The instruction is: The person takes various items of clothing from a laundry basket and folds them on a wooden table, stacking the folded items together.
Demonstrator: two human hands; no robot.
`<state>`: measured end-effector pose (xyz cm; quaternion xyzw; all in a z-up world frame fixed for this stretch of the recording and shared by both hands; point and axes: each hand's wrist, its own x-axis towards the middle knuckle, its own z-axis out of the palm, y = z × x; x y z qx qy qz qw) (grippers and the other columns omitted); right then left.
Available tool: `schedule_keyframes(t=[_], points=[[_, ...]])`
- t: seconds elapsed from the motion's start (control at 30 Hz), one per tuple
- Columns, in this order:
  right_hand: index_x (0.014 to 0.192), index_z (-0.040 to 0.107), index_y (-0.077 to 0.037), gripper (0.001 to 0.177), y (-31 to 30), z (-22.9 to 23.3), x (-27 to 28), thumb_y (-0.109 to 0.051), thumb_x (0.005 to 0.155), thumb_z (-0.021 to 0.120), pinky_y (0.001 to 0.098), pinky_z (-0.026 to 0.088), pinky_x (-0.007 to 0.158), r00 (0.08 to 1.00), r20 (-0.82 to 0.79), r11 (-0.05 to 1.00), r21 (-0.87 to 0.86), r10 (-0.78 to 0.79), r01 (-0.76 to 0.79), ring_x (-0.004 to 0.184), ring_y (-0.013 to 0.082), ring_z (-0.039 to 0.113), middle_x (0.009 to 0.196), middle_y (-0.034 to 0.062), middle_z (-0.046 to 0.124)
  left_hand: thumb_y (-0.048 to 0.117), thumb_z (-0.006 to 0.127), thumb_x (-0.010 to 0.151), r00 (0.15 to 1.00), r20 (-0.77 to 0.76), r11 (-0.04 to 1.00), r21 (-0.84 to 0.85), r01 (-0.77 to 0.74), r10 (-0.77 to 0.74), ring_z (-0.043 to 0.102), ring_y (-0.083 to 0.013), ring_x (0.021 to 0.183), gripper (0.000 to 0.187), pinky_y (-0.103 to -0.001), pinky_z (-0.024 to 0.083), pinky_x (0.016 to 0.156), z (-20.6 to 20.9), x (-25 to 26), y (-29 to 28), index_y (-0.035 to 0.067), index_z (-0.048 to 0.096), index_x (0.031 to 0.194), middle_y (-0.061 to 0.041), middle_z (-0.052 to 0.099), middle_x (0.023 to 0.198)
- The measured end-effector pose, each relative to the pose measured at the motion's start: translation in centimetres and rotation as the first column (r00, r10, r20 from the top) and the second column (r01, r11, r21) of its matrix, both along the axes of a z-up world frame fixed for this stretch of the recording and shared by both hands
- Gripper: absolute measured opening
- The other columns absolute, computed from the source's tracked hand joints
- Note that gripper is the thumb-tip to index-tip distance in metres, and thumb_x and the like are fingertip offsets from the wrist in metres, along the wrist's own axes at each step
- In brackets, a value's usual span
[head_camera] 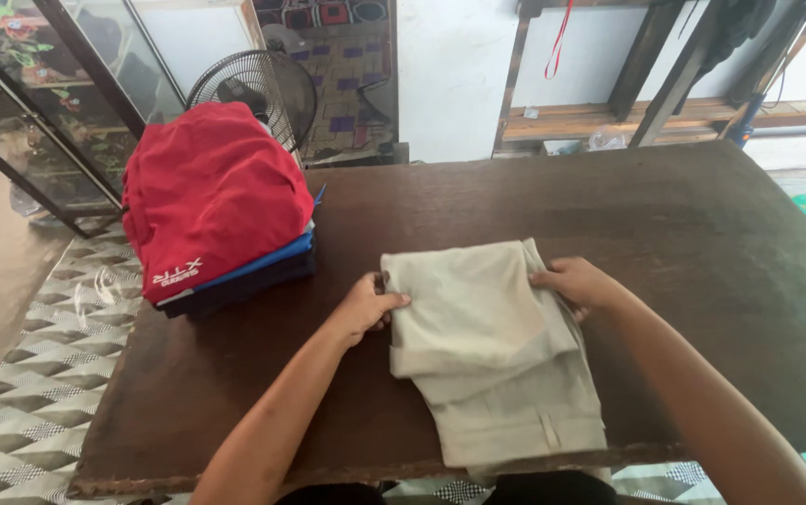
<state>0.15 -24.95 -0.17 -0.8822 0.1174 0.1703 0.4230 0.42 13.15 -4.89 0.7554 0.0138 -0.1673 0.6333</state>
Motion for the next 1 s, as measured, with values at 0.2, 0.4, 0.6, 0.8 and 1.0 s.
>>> schedule_keyframes(t=[0.2, 0.4, 0.6, 0.8, 1.0], points=[[0.12, 0.069, 0.008, 0.066, 2.7, -2.6, 4.7, -0.046, 0.084, 0.075, 0.0462, 0.061, 0.071, 0.983, 0.184, 0.988, -0.157, 0.018, 0.012, 0.082, 0.0335, 0.076, 0.1, 0.0249, 0.075, 0.039, 0.079, 0.085, 0.891, 0.42, 0.964, 0.112, -0.241, 0.174, 0.071, -0.0213, 0.103, 0.065, -0.035, 0.056, 0.089, -2.4, 0.5, 0.4, -0.004, 0.059, 0.13, -0.016, 0.074, 0.114], [0.115, 0.075, 0.003, 0.055, 4.3, -2.8, 5.4, -0.039, 0.08, 0.078, 0.0421, 0.06, 0.073, 0.998, 0.052, 0.997, -0.065, 0.045, -0.042, 0.084, 0.0289, 0.075, 0.1, 0.0178, 0.077, 0.048, 0.082, 0.076, 0.984, 0.172, 0.992, -0.121, -0.036, 0.057, 0.073, -0.0183, 0.096, 0.067, -0.033, 0.057, 0.084, -0.5, -0.5, 1.0, -0.001, 0.072, 0.12, -0.012, 0.078, 0.111], [0.111, 0.07, -0.008, 0.027, 2.9, -0.9, 3.1, -0.017, 0.089, 0.058, 0.0372, 0.061, 0.08, 0.992, -0.102, 0.8, 0.6, 0.071, 0.004, 0.087, 0.0173, 0.071, 0.1, 0.0029, 0.074, 0.043, 0.083, 0.076, 0.982, -0.143, 0.992, -0.007, 0.124, -0.124, 0.054, -0.0113, 0.068, 0.05, -0.028, 0.038, 0.053, 1.9, -2.0, 4.2, 0.009, 0.072, 0.112, 0.001, 0.067, 0.086], [0.1, 0.076, 0.0, 0.028, 4.0, 7.5, 8.1, -0.021, 0.1, 0.057, 0.0476, 0.049, 0.074, 0.944, 0.274, 0.981, -0.005, 0.186, -0.192, 0.077, 0.0282, 0.06, 0.093, 0.0162, 0.067, 0.038, 0.077, 0.09, 0.991, -0.006, 0.987, -0.091, 0.132, -0.133, 0.06, -0.0183, 0.053, 0.042, -0.032, 0.041, 0.039, 7.8, 1.6, 4.3, 0.002, 0.069, 0.111, -0.012, 0.064, 0.081], [0.124, 0.065, 0.001, 0.028, 13.4, 22.1, 7.5, -0.006, 0.1, 0.054, 0.0374, 0.055, 0.091, 0.282, 0.959, 0.95, 0.089, -0.001, -0.3, 0.102, 0.0232, 0.069, 0.112, 0.0127, 0.073, 0.021, 0.073, 0.095, 0.838, 0.455, 0.938, -0.298, -0.176, 0.302, 0.065, -0.0151, 0.069, 0.028, -0.03, 0.053, 0.057, 23.7, 5.9, 7.9, 0.002, 0.069, 0.113, -0.007, 0.069, 0.088]])
